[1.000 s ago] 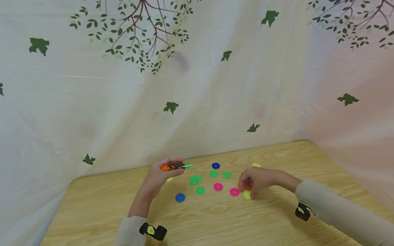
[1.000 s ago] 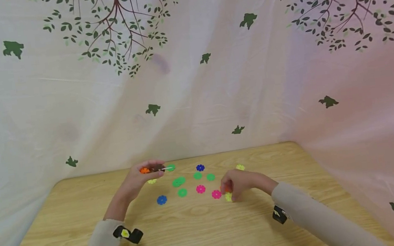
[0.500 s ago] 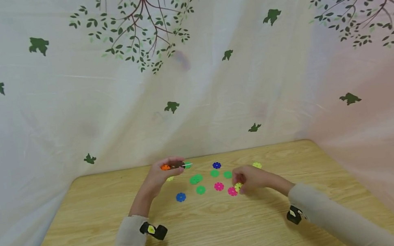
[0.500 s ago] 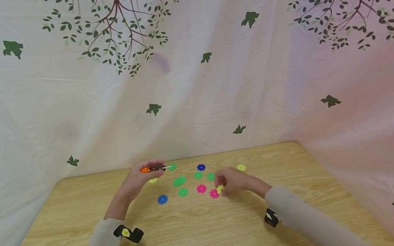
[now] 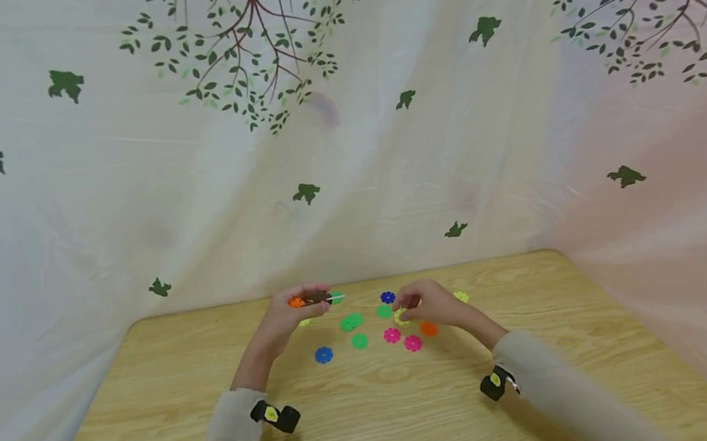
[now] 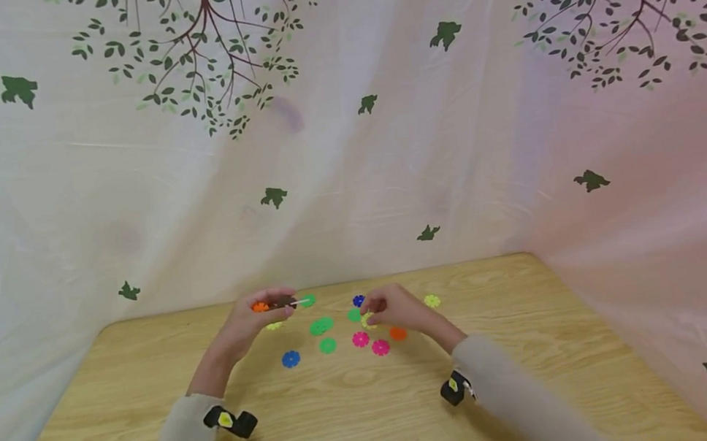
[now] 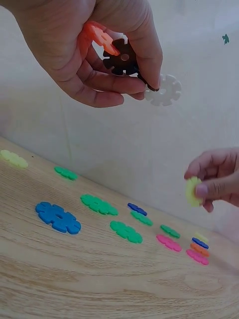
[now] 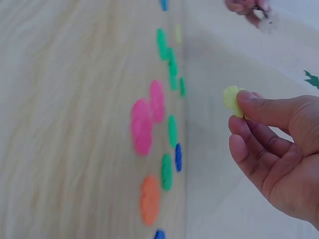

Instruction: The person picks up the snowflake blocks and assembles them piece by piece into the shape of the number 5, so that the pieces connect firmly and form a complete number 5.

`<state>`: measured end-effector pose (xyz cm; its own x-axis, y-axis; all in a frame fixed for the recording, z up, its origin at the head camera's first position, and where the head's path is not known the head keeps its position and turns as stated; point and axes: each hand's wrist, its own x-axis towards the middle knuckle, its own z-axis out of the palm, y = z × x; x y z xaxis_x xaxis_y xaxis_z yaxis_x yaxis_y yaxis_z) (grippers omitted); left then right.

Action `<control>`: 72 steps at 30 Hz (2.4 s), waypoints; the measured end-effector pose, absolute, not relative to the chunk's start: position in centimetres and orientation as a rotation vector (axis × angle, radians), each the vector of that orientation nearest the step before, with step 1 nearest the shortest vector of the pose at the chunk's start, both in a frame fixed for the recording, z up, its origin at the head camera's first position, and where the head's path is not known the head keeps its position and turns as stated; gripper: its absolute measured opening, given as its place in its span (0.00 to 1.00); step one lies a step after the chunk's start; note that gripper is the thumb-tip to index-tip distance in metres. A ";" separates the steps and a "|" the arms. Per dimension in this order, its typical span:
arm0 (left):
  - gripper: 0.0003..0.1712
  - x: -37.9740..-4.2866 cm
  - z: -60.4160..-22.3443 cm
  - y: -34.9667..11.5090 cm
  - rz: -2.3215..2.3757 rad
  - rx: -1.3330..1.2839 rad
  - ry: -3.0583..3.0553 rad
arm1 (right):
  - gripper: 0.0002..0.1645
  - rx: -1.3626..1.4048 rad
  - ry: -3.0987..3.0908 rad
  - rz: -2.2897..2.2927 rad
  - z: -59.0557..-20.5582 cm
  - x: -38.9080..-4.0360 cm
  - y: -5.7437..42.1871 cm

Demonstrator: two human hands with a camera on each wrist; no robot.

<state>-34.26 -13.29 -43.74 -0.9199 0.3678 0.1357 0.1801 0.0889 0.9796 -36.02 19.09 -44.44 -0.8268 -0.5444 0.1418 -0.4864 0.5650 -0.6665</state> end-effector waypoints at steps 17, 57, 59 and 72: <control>0.21 -34.3 -44.0 -12.9 1.960 0.516 2.205 | 0.11 -0.738 2.405 -1.776 -41.0 -36.4 13.6; 0.26 -34.2 -43.7 -12.9 2.061 0.509 2.038 | 0.12 -0.742 2.287 -1.835 -41.5 -36.0 11.8; 0.27 -34.1 -43.6 -12.9 2.063 0.508 2.013 | 0.11 -0.764 2.290 -1.841 -41.4 -36.0 11.8; 0.21 -34.0 -43.6 -12.4 2.077 0.468 2.101 | 0.11 -0.775 2.253 -1.923 -42.0 -36.1 11.2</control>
